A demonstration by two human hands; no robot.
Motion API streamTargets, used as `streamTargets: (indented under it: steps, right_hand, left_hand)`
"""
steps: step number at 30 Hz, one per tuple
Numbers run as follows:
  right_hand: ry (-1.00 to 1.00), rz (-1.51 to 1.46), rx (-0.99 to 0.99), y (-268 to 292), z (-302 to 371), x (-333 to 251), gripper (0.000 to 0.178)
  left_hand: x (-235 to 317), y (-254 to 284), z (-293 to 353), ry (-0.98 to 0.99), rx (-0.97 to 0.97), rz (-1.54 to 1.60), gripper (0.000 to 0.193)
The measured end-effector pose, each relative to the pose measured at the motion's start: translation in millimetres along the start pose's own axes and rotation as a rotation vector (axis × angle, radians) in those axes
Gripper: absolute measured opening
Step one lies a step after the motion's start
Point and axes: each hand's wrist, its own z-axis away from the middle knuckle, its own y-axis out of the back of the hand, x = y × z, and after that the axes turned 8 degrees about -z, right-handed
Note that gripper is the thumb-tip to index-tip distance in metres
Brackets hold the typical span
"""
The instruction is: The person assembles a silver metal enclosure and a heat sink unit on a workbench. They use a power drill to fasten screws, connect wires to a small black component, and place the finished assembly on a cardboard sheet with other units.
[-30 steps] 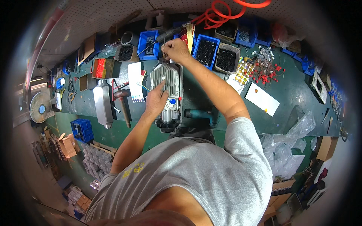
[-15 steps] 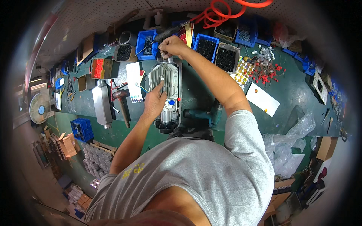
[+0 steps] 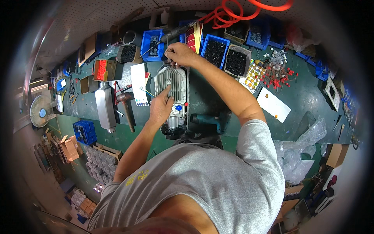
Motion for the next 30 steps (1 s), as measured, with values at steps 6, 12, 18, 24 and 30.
streamTargets:
  steps: [6,12,18,24,30]
  right_hand:
    - [0.096,0.046,-0.101,5.9,-12.7,5.7,0.022]
    - [0.303,0.181,-0.231,3.0,-8.9,-0.9,0.021]
    - [0.034,-0.222,0.014,-1.9,-16.2,19.5,0.019]
    - [0.378,0.126,-0.079,-8.7,1.8,11.2,0.018]
    - [0.546,0.338,-0.13,-15.4,29.3,4.0,0.021]
  left_hand:
    - [-0.6,-3.0,-1.2,-0.028,0.024,0.031,0.051]
    - [0.8,1.3,-1.2,0.018,-0.032,0.001,0.051]
    - [4.5,3.4,-3.0,0.033,-0.045,-0.003,0.05]
    - [4.6,2.0,-2.0,0.051,-0.052,0.001,0.05]
    - [6.7,6.5,0.0,0.034,-0.043,-0.026,0.049]
